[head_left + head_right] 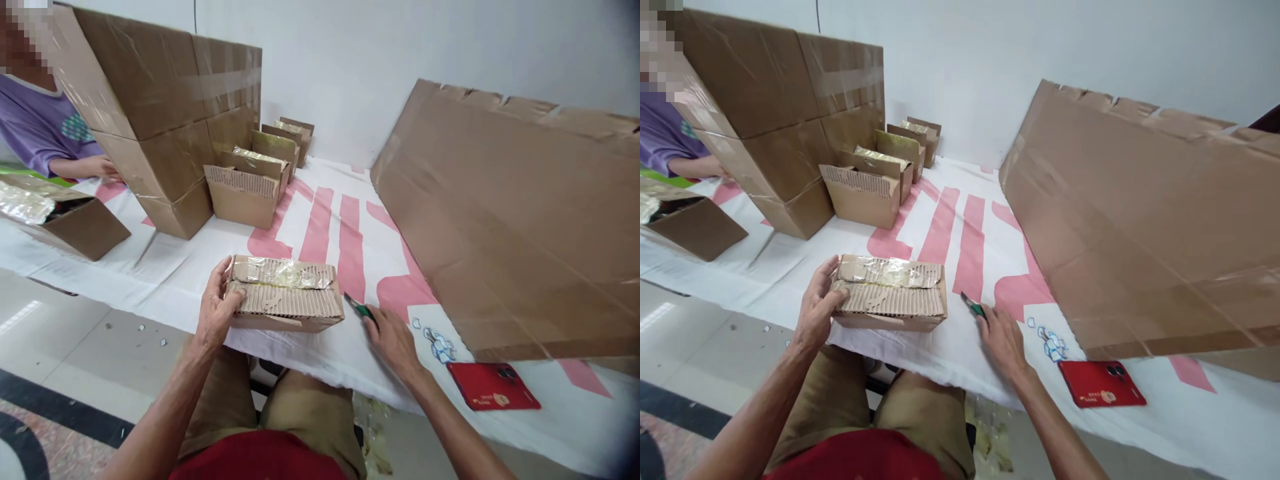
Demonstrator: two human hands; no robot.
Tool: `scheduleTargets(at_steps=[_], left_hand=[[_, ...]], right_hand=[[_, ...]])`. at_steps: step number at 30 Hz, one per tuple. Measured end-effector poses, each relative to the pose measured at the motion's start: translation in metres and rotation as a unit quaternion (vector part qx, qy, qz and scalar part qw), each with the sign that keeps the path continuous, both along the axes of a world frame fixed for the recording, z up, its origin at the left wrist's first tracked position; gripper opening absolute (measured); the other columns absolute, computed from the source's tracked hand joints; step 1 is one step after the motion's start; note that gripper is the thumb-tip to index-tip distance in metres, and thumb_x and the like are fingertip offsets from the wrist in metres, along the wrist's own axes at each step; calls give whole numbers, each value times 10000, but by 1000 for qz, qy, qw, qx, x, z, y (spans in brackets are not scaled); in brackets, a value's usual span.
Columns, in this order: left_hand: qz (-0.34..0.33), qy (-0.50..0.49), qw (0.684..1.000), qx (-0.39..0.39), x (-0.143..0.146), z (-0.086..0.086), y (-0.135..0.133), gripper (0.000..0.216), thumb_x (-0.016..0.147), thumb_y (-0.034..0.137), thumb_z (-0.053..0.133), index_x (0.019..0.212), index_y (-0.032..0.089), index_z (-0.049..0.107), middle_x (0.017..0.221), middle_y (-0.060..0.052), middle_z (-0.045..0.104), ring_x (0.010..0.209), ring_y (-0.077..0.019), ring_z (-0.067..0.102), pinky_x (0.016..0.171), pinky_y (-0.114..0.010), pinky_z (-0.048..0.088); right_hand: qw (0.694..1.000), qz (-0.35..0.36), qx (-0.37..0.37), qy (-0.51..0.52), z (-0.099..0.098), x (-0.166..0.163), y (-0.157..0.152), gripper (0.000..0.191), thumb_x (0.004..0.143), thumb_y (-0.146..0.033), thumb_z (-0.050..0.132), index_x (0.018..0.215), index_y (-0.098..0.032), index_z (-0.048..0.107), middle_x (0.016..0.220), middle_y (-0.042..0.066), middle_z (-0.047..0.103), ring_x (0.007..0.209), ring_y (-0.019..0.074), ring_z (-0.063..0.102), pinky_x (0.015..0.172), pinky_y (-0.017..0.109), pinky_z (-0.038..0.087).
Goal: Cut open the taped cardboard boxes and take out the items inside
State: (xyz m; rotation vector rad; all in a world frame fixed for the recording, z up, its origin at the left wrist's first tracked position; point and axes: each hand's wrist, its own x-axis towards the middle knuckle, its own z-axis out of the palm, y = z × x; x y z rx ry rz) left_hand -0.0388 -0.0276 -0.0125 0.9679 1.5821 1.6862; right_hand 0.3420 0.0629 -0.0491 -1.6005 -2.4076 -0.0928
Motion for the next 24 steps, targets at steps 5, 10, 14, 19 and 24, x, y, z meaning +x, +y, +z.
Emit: scheduleTargets(at_steps=[5, 10, 14, 19, 24], left_hand=[[20, 5, 1000, 7, -2, -8, -10, 794, 782, 536, 754, 1456, 182, 527, 1534, -172, 545, 1430, -365, 517, 1201, -516, 411], [36, 19, 999, 0, 11, -2, -10, 725, 800, 514, 729, 1415, 169, 560, 1429, -152, 642, 1344, -345, 594, 1131, -467, 485], [34, 27, 999, 4, 14, 1, -7, 669, 796, 446, 683, 1395, 167, 575, 1386, -135, 671, 1307, -340, 618, 1092, -454, 513], [23, 51, 998, 4, 9, -1, -4, 644, 792, 393, 638, 1393, 171, 576, 1389, -130, 666, 1340, -346, 590, 1085, -460, 515], [8, 47, 999, 0, 8, -6, -6, 664, 804, 417, 663, 1422, 201, 554, 1455, -128, 621, 1368, -350, 569, 1105, -472, 501]], right_hand=[[994, 58, 21, 91, 15, -4, 13, 381, 1022, -422, 468, 1125, -183, 747, 1090, 161, 760, 1017, 347, 700, 874, 513, 556], [963, 210, 31, 167, 94, -52, 17, 308, 1010, -334, 571, 1281, -242, 686, 1300, 112, 714, 1212, 284, 652, 1025, 462, 526], [951, 307, -22, 27, 125, -103, 23, 368, 952, -154, 570, 1298, -235, 666, 1370, 101, 690, 1210, 284, 647, 993, 461, 518], [943, 312, 44, -103, 118, -125, 33, 234, 957, -76, 533, 1056, -184, 716, 1123, 123, 766, 1010, 277, 677, 879, 426, 468], [959, 269, 75, 46, 111, -122, 45, 271, 1031, -167, 440, 903, -182, 678, 877, 85, 753, 788, 211, 641, 774, 352, 431]])
